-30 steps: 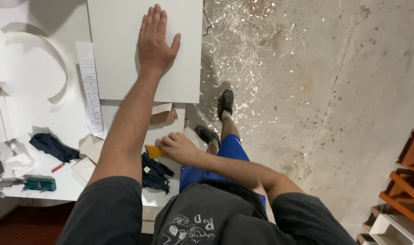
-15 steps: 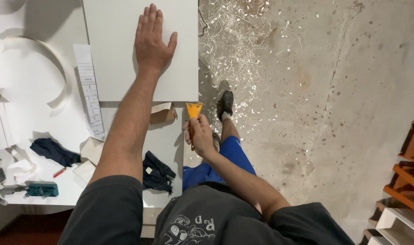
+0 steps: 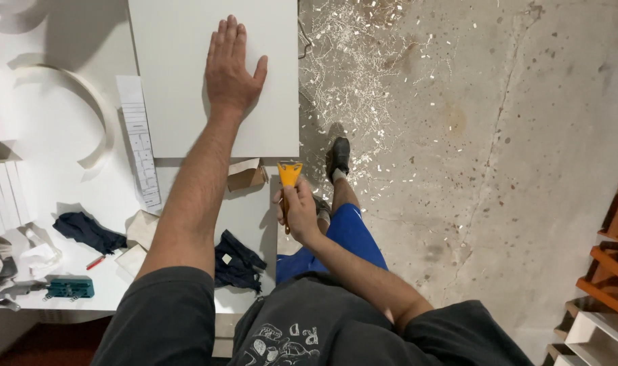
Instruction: Applying edge banding to a wooden panel using an iron, trimmer, and sanding block
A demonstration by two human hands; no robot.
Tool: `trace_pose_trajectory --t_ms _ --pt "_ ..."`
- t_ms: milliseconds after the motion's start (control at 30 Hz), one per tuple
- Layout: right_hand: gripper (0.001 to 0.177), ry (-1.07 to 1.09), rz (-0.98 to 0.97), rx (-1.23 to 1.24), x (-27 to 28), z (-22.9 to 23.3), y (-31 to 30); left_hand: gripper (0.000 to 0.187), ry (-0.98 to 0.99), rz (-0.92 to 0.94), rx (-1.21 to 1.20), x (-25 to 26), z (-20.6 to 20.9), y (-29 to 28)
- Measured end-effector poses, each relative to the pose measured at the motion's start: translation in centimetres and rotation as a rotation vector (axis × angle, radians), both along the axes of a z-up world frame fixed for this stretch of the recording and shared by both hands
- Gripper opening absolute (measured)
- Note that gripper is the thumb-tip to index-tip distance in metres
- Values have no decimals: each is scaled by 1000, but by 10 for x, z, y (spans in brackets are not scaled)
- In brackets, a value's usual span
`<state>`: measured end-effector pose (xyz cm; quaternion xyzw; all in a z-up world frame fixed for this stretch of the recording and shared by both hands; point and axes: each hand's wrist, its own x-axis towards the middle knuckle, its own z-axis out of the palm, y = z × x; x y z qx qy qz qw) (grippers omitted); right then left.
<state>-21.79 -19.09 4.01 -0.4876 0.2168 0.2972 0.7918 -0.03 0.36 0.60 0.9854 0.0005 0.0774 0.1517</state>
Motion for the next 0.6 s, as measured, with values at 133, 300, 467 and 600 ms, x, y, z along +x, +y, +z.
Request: trace_pose_trajectory --t_ms 133,300,467,600 --pt "16 -12 -70 93 6 -10 3 64 -29 3 -6 -1 -4 1" --pt "12 48 -104 72 25 -6 5 64 -38 2 -5 0 -3 0" --pt "19 75 -25 -48 77 9 7 63 52 18 -44 -1 21 -6" --pt "20 77 70 -127 130 1 8 65 133 38 -13 -1 21 -5"
